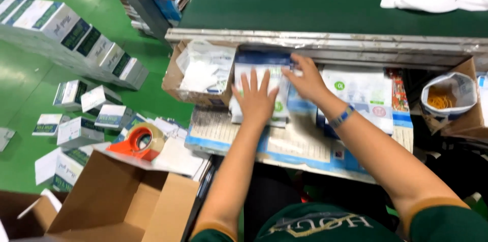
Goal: Packaging white face masks into plastic sleeves and then into larger shipping boxes.
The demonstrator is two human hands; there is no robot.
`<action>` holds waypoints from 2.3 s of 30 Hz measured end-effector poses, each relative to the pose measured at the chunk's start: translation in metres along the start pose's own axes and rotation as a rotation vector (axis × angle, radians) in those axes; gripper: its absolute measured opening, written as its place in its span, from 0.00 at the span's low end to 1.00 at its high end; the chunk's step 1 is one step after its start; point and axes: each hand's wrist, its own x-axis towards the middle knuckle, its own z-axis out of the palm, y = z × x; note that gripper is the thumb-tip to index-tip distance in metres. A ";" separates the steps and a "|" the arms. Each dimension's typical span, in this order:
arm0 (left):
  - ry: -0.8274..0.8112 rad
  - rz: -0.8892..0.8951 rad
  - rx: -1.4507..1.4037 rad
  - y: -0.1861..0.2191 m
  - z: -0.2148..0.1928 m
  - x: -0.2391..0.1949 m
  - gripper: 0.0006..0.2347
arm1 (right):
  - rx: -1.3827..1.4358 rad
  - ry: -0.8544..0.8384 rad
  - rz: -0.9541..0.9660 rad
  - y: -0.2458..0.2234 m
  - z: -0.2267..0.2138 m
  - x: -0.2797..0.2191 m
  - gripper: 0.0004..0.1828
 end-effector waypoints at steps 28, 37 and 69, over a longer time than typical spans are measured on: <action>-0.314 0.092 -0.065 0.127 0.110 0.299 0.37 | -0.965 0.347 0.033 0.073 -0.210 0.136 0.25; -0.396 -0.126 -0.487 0.196 0.178 0.348 0.37 | -0.859 0.296 -0.072 0.063 -0.211 0.134 0.26; -0.248 0.367 -0.706 0.032 -0.024 -0.139 0.31 | -0.349 -0.321 -0.260 -0.006 -0.066 -0.197 0.24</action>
